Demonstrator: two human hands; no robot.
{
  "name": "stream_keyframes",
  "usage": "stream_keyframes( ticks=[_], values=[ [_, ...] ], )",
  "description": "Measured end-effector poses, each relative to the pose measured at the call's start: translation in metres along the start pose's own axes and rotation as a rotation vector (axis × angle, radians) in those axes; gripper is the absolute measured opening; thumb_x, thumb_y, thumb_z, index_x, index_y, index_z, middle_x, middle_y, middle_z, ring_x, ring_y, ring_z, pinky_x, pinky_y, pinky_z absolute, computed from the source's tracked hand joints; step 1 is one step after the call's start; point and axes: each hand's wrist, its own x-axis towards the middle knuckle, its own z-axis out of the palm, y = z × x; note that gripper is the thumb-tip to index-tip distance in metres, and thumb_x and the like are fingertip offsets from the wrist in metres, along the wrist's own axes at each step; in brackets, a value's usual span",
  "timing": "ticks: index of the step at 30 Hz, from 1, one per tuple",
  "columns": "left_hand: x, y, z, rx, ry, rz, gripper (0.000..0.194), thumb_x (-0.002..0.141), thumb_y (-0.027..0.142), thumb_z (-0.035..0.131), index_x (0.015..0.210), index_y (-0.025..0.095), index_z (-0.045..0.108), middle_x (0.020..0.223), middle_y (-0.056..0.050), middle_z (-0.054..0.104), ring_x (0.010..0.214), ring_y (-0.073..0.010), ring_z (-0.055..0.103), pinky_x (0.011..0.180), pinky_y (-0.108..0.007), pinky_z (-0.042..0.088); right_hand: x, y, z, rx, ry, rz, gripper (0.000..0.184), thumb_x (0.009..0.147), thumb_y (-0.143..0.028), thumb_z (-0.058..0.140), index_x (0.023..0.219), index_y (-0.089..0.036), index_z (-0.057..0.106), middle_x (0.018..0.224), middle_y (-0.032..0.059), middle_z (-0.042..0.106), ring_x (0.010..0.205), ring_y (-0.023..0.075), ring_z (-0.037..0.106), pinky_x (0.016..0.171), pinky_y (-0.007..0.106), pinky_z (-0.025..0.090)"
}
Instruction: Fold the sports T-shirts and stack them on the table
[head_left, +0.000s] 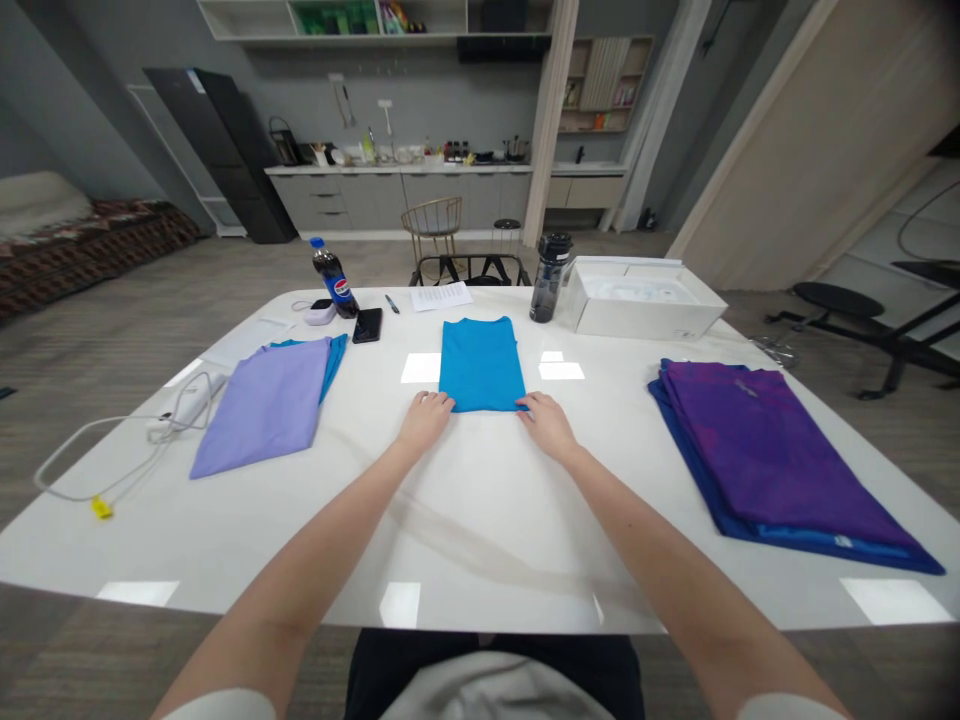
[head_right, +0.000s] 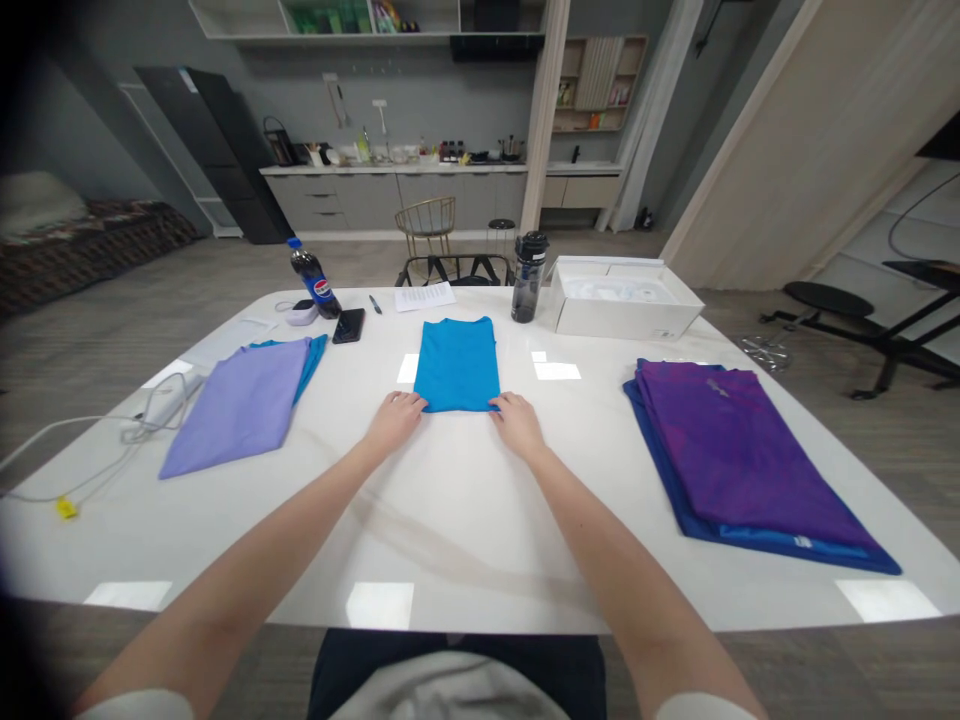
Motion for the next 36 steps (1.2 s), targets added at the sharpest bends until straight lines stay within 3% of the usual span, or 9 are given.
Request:
stream_keyframes(
  ticks=[5,8,12,18,22,26,30,33,36],
  values=[
    [0.005,0.011,-0.005,0.043,-0.058,-0.07,0.033,0.095,0.005,0.038,0.107,0.016,0.066,0.109,-0.014,0.069,0.104,-0.0256,0.064,0.093,-0.037,0.046,0.011,-0.018,-0.009,-0.084,-0.046,0.098,0.028,0.106,-0.028,0.044,0.117,-0.019,0.069,0.122,0.0122,0.065,0.116,0.0262,0.058,0.096,0.036,0.043],
    [-0.011,0.015,-0.011,0.046,-0.06,-0.046,0.032,0.093,0.003,0.038,0.104,0.015,0.066,0.107,-0.015,0.069,0.103,-0.0261,0.064,0.092,-0.038,0.046,-0.007,-0.024,-0.012,-0.074,-0.091,0.052,0.026,0.106,-0.026,0.045,0.113,-0.019,0.069,0.118,0.0106,0.066,0.111,0.0227,0.061,0.093,0.031,0.044],
    [-0.058,0.025,-0.021,-0.001,-0.114,0.049,0.03,0.093,0.004,0.041,0.102,0.015,0.068,0.101,-0.015,0.07,0.099,-0.0276,0.065,0.092,-0.042,0.046,-0.068,-0.022,-0.022,0.009,-0.171,-0.053,0.023,0.105,-0.026,0.046,0.108,-0.02,0.069,0.112,0.0076,0.067,0.103,0.0201,0.064,0.092,0.03,0.045],
    [-0.15,0.069,-0.048,-0.299,-0.332,0.178,0.022,0.091,0.015,0.051,0.097,0.023,0.071,0.098,-0.007,0.073,0.092,-0.024,0.068,0.086,-0.038,0.049,-0.177,-0.027,-0.051,0.244,-0.333,-0.097,0.02,0.098,-0.025,0.052,0.091,-0.025,0.071,0.093,0.0036,0.069,0.086,0.0204,0.065,0.079,0.031,0.046],
    [-0.17,0.074,-0.069,-0.532,-0.416,0.192,0.022,0.098,0.034,0.052,0.093,0.028,0.072,0.091,-0.001,0.075,0.086,-0.0208,0.069,0.079,-0.033,0.049,-0.205,-0.034,-0.063,0.361,-0.449,-0.006,0.02,0.095,-0.034,0.059,0.083,-0.027,0.072,0.084,0.002,0.069,0.075,0.0198,0.063,0.07,0.031,0.045],
    [-0.13,0.052,-0.068,-0.621,-0.205,-0.018,0.029,0.101,0.047,0.048,0.107,0.029,0.07,0.106,-0.002,0.075,0.094,-0.021,0.069,0.085,-0.033,0.051,-0.169,-0.021,-0.053,0.358,-0.274,0.115,0.029,0.097,-0.048,0.056,0.101,-0.025,0.073,0.087,0.0033,0.07,0.077,0.0214,0.065,0.072,0.033,0.047],
    [-0.052,0.032,-0.045,-0.497,0.043,-0.308,0.039,0.1,0.044,0.05,0.13,0.022,0.06,0.129,-0.012,0.066,0.114,-0.0278,0.065,0.096,-0.041,0.049,-0.083,-0.002,-0.037,0.241,-0.003,0.242,0.056,0.095,-0.056,0.056,0.135,-0.017,0.06,0.118,0.0134,0.067,0.106,0.0266,0.065,0.089,0.037,0.049],
    [0.005,0.023,-0.03,-0.348,-0.028,-0.428,0.052,0.097,0.049,0.054,0.138,0.017,0.053,0.139,-0.019,0.06,0.127,-0.0355,0.058,0.101,-0.047,0.045,-0.018,0.006,-0.03,0.13,-0.008,0.337,0.072,0.09,-0.066,0.06,0.14,-0.015,0.056,0.134,0.019,0.06,0.12,0.0322,0.06,0.093,0.041,0.048],
    [0.046,0.014,-0.024,-0.291,-0.259,-0.473,0.061,0.09,0.057,0.064,0.134,0.016,0.054,0.138,-0.02,0.062,0.127,-0.0363,0.059,0.104,-0.047,0.043,0.022,0.011,-0.024,0.075,-0.133,0.358,0.073,0.082,-0.07,0.068,0.133,-0.018,0.061,0.13,0.0164,0.063,0.116,0.0324,0.061,0.089,0.039,0.049]
  ],
)
